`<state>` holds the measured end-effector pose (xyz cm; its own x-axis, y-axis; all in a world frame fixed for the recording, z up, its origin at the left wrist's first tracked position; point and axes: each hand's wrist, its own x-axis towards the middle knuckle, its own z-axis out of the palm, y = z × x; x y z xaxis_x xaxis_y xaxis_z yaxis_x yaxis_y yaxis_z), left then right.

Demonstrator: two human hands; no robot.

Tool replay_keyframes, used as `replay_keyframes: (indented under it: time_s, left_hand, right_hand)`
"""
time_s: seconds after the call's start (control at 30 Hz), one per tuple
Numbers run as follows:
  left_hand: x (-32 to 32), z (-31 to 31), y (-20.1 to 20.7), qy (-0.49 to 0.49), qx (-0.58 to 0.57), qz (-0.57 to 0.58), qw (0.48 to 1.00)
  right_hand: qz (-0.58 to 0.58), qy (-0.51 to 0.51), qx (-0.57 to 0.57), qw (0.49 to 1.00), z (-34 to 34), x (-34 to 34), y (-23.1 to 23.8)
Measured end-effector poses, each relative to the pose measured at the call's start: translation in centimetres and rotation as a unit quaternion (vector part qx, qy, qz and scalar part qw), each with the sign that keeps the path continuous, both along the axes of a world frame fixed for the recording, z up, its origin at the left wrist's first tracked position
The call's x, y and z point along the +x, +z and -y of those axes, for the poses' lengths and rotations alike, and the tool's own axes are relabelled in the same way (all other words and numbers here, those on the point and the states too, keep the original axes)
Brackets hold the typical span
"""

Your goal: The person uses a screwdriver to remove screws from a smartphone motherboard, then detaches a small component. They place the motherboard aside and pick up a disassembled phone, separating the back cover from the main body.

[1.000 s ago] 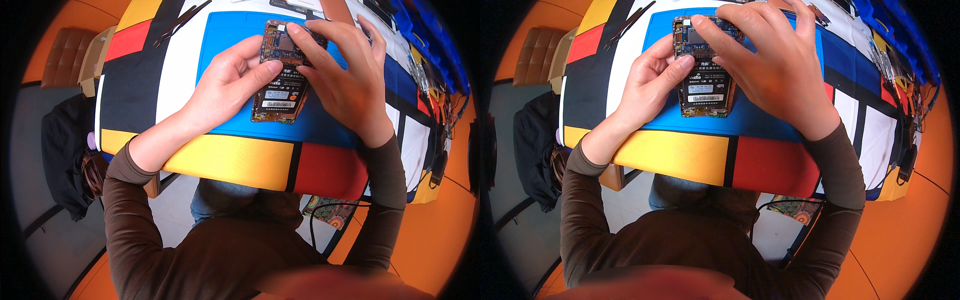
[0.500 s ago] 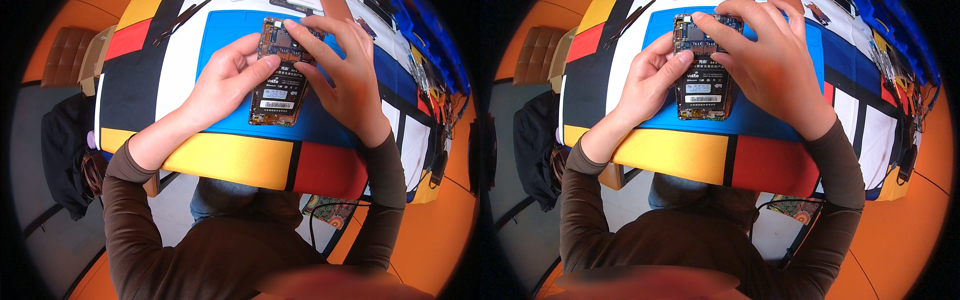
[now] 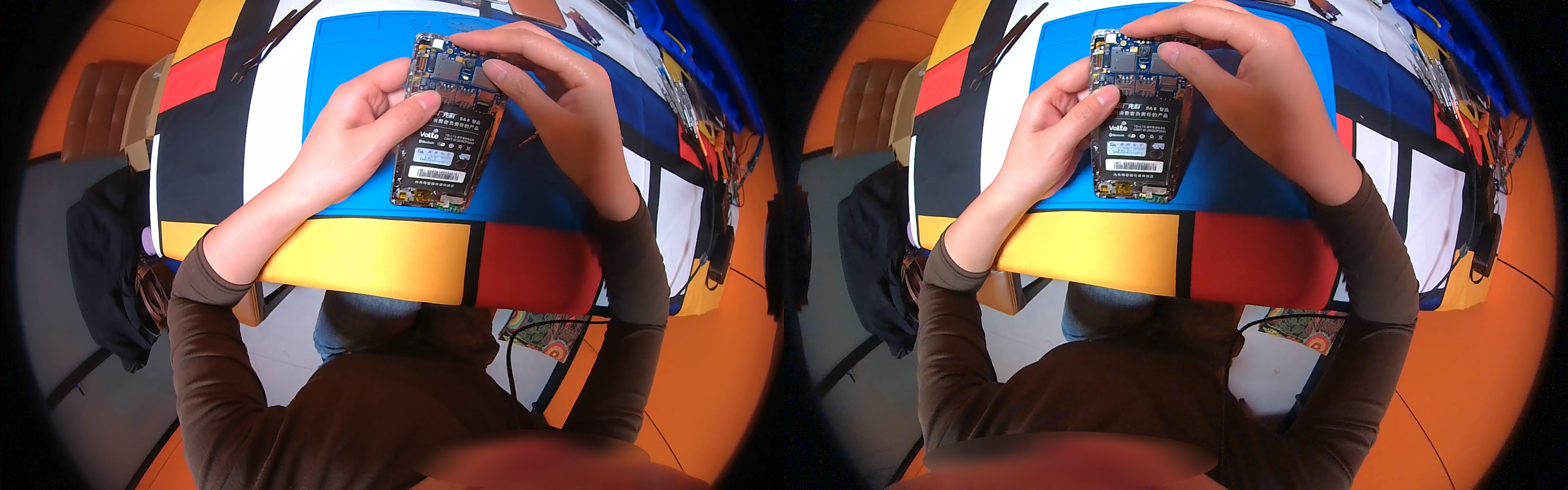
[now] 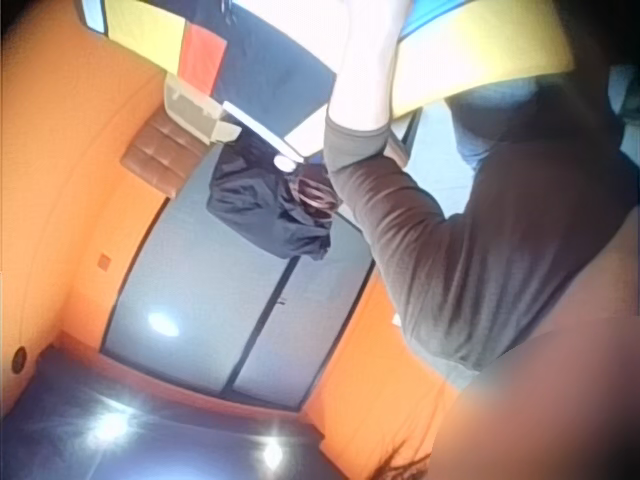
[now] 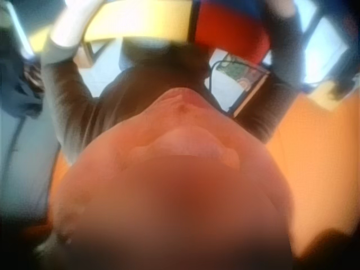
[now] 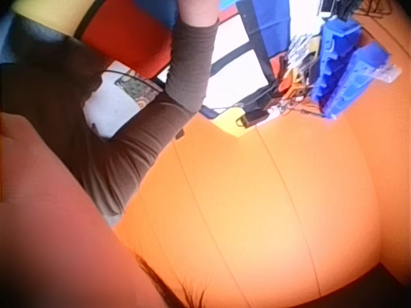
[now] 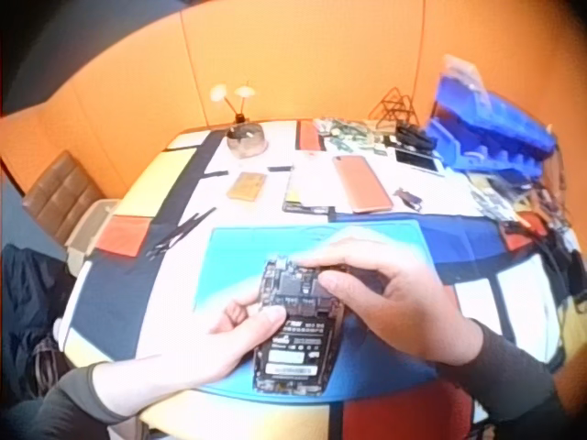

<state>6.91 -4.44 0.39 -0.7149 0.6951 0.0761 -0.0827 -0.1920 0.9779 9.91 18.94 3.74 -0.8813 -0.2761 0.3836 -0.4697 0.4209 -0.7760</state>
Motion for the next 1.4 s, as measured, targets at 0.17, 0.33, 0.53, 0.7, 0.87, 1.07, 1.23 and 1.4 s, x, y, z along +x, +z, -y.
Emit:
replay_keyframes:
  time_s: [0.17, 0.33, 0.53, 0.7, 0.87, 1.07, 1.23, 1.4]
  left_hand:
    - [0.0, 0.1, 0.1, -0.005, -0.002, 0.026, 1.000]
    - [-0.2, 0.2, 0.1, -0.028, -0.014, 0.082, 0.996]
    - [-0.7, 0.5, 0.4, -0.051, -0.031, 0.159, 0.985]
    - [-0.5, 0.3, 0.6, -0.034, -0.041, 0.145, 0.988]
    - [-0.3, 0.2, 0.6, -0.014, -0.036, 0.144, 0.989]
    - [-0.4, 0.2, 0.6, -0.004, -0.031, 0.142, 0.989]
    - [-0.3, 0.2, 0.7, -0.009, -0.021, 0.142, 0.990]
    - [-0.3, 0.3, 0.8, -0.007, -0.029, 0.162, 0.986]
  right_hand:
    - [0.080, -0.004, -0.093, 0.993, 0.0, 0.2, -0.5]
    - [0.145, 0.029, -0.131, 0.980, -0.3, -0.1, -1.1]
    - [0.172, 0.035, -0.163, 0.971, 0.2, -0.1, -1.8]
    - [0.185, 0.074, -0.193, 0.961, 0.9, 0.4, -1.7]
    - [0.207, 0.052, -0.195, 0.957, 1.1, 0.5, -1.6]
    - [0.253, 0.028, -0.176, 0.951, 1.0, 0.3, -1.3]
    - [0.236, 0.040, -0.191, 0.952, 1.1, 0.5, -1.1]
    - [0.229, 0.044, -0.212, 0.949, 1.1, 0.5, -1.1]
